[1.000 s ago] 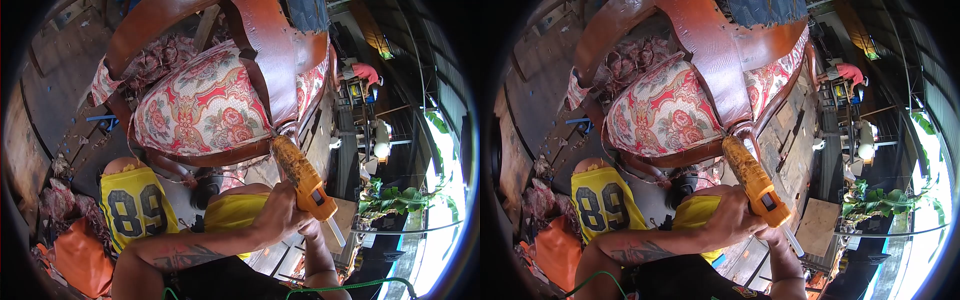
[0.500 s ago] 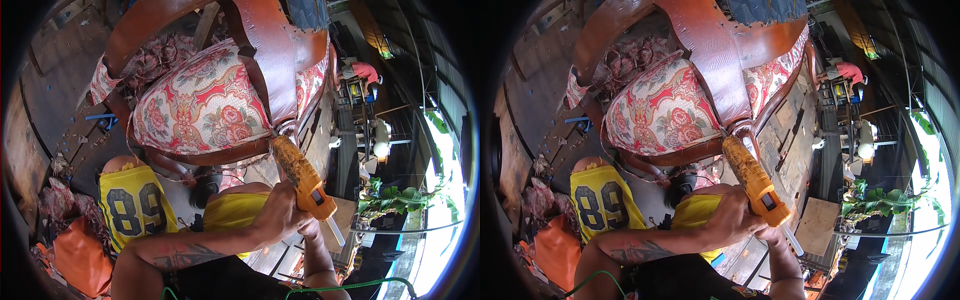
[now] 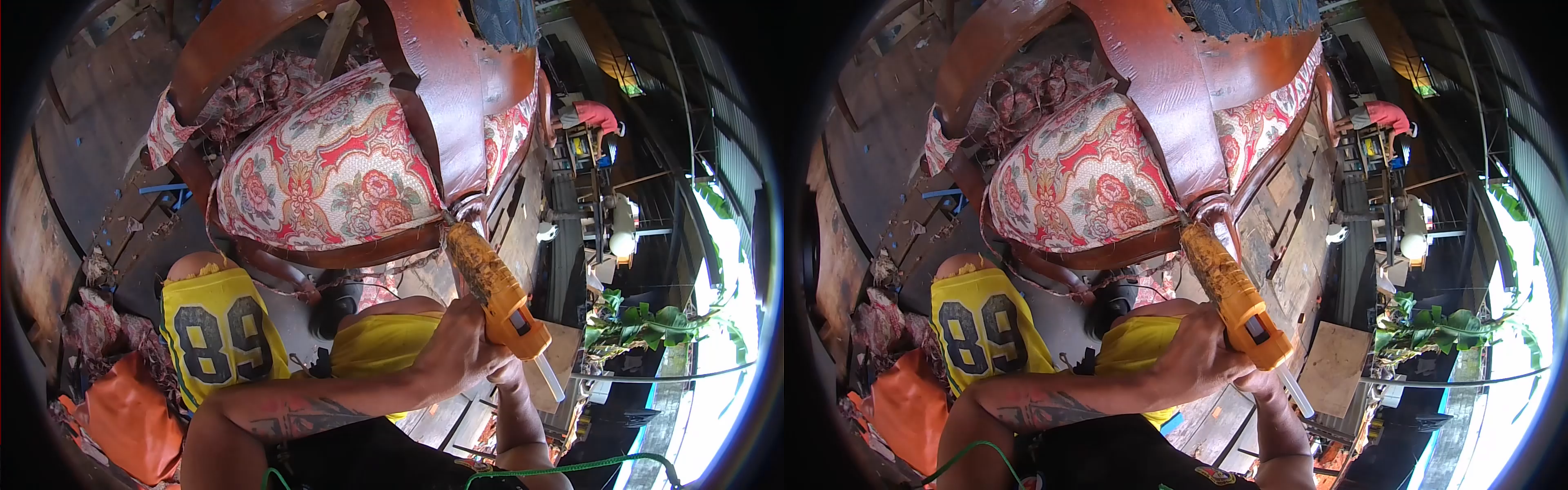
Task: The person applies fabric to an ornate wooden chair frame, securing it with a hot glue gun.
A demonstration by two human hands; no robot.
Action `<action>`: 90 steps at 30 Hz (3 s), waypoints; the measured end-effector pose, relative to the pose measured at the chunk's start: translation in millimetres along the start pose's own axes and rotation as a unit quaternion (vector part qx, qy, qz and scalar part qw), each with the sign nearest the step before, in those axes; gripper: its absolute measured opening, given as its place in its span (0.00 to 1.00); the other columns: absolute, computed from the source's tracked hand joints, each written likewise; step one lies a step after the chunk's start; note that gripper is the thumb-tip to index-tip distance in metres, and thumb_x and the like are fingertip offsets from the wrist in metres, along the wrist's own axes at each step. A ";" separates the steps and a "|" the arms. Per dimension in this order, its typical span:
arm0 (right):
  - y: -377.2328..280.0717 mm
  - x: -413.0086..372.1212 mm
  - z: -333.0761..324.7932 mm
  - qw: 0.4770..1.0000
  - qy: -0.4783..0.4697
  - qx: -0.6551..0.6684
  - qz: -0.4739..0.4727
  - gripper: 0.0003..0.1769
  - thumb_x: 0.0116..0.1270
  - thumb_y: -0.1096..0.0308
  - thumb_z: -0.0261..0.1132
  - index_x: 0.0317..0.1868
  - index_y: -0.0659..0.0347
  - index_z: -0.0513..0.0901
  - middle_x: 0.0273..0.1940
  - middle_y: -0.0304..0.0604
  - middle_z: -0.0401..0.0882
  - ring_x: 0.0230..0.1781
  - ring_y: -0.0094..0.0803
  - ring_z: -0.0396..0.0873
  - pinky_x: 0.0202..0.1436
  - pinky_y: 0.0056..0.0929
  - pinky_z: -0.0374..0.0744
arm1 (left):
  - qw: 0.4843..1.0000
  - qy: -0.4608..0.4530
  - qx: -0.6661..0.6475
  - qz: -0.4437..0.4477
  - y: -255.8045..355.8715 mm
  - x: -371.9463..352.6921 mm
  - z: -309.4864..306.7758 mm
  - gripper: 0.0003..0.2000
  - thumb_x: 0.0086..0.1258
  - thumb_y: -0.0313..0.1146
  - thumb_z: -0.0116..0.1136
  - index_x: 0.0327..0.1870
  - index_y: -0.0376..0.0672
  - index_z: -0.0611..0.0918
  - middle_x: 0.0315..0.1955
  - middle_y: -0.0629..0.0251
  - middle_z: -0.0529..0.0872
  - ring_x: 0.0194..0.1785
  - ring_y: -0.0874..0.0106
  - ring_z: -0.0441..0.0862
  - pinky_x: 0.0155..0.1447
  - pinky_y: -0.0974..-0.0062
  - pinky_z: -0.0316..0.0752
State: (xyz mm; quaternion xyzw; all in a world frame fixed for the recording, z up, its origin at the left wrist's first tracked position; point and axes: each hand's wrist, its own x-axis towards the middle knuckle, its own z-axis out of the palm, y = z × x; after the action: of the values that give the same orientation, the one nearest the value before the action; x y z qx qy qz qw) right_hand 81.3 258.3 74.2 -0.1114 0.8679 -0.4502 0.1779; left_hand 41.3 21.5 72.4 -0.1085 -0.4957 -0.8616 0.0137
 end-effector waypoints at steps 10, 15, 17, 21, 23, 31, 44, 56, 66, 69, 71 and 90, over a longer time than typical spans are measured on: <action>-2.6 -4.5 0.9 1.000 0.007 0.004 -0.002 0.42 0.69 0.61 0.83 0.79 0.59 0.76 0.74 0.46 0.80 0.74 0.38 0.79 0.80 0.43 0.76 | 1.000 0.002 -0.011 0.007 -7.8 -2.3 4.8 0.16 0.62 0.30 0.72 0.47 0.29 0.86 0.40 0.40 0.91 0.43 0.44 0.91 0.52 0.53 0.84; -4.8 -4.9 2.0 1.000 0.012 0.007 -0.004 0.42 0.69 0.61 0.83 0.79 0.59 0.76 0.74 0.46 0.80 0.74 0.38 0.79 0.80 0.43 0.77 | 1.000 -0.002 0.013 0.004 -5.8 -2.0 3.6 0.15 0.63 0.30 0.72 0.46 0.28 0.86 0.39 0.39 0.91 0.43 0.43 0.92 0.51 0.54 0.85; -4.0 -1.6 5.2 1.000 0.013 0.008 -0.004 0.42 0.69 0.61 0.83 0.79 0.59 0.76 0.73 0.46 0.80 0.74 0.38 0.79 0.80 0.43 0.77 | 1.000 0.000 0.000 0.004 -6.7 -2.0 4.0 0.15 0.63 0.30 0.73 0.45 0.28 0.86 0.39 0.39 0.91 0.43 0.44 0.92 0.51 0.54 0.85; -5.7 -0.8 4.2 1.000 0.015 0.009 -0.005 0.41 0.69 0.61 0.83 0.79 0.59 0.76 0.73 0.46 0.80 0.73 0.38 0.80 0.80 0.43 0.77 | 1.000 0.006 0.000 0.005 -6.7 -1.2 5.4 0.15 0.63 0.30 0.73 0.45 0.28 0.87 0.38 0.39 0.91 0.42 0.44 0.92 0.51 0.54 0.85; -6.6 0.6 4.7 1.000 0.016 0.009 -0.005 0.41 0.69 0.61 0.83 0.79 0.59 0.76 0.73 0.46 0.80 0.73 0.38 0.80 0.79 0.43 0.77 | 1.000 0.002 0.012 0.003 -8.2 -1.1 5.4 0.15 0.63 0.31 0.73 0.44 0.29 0.87 0.37 0.40 0.91 0.42 0.44 0.92 0.51 0.53 0.85; -9.2 -0.6 5.4 1.000 0.021 0.011 -0.004 0.41 0.69 0.61 0.83 0.78 0.60 0.77 0.72 0.46 0.81 0.73 0.37 0.80 0.79 0.43 0.77 | 1.000 0.001 0.027 -0.002 -9.5 -1.7 6.7 0.16 0.63 0.34 0.76 0.43 0.30 0.87 0.36 0.41 0.91 0.41 0.45 0.92 0.50 0.54 0.85; -13.5 -5.2 1.5 0.999 0.032 0.017 -0.010 0.40 0.69 0.61 0.82 0.78 0.60 0.77 0.71 0.46 0.82 0.72 0.37 0.81 0.78 0.42 0.78 | 0.997 -0.062 0.002 -0.039 -3.8 -0.9 2.3 0.22 0.61 0.28 0.77 0.53 0.26 0.83 0.49 0.39 0.86 0.58 0.41 0.84 0.66 0.50 0.80; -16.8 -4.0 5.8 0.999 0.040 0.023 -0.011 0.40 0.68 0.61 0.82 0.77 0.60 0.78 0.70 0.46 0.82 0.71 0.37 0.81 0.78 0.42 0.79 | 1.000 -0.006 0.019 0.019 -10.8 -2.2 8.2 0.19 0.63 0.36 0.77 0.47 0.31 0.86 0.40 0.41 0.91 0.45 0.42 0.90 0.53 0.51 0.83; -19.8 -2.6 5.5 0.998 0.050 0.029 -0.012 0.39 0.68 0.61 0.82 0.77 0.61 0.78 0.70 0.46 0.83 0.70 0.37 0.82 0.77 0.42 0.79 | 1.000 -0.010 0.026 0.014 -11.7 -3.3 9.5 0.18 0.63 0.36 0.77 0.47 0.31 0.86 0.40 0.41 0.91 0.45 0.42 0.90 0.54 0.51 0.83; -19.4 -4.0 10.0 0.998 0.053 0.031 -0.012 0.39 0.68 0.61 0.82 0.76 0.61 0.78 0.69 0.46 0.83 0.70 0.37 0.82 0.77 0.42 0.79 | 0.999 -0.010 0.038 0.010 -11.0 -2.9 9.2 0.18 0.63 0.36 0.77 0.47 0.31 0.86 0.40 0.41 0.91 0.46 0.42 0.90 0.54 0.51 0.83; -19.7 -3.6 11.4 0.998 0.055 0.032 -0.013 0.39 0.68 0.61 0.82 0.76 0.61 0.78 0.69 0.46 0.83 0.70 0.37 0.82 0.77 0.42 0.80 | 1.000 -0.013 0.018 0.005 -12.3 -2.6 9.6 0.18 0.63 0.36 0.77 0.47 0.32 0.86 0.40 0.41 0.91 0.46 0.43 0.90 0.54 0.52 0.83; -23.4 -3.2 2.7 0.996 0.077 0.046 -0.017 0.38 0.68 0.61 0.82 0.75 0.61 0.79 0.68 0.45 0.84 0.69 0.36 0.83 0.76 0.42 0.81 | 0.999 -0.005 0.013 0.032 -13.6 -0.5 10.9 0.22 0.66 0.41 0.79 0.51 0.33 0.85 0.43 0.44 0.90 0.49 0.45 0.90 0.56 0.52 0.83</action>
State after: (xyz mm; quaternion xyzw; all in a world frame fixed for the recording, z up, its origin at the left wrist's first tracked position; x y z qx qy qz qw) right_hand 86.1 244.1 92.6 -0.0826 0.8555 -0.4996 0.1079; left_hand 41.9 37.7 66.0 -0.1285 -0.5034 -0.8535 0.0403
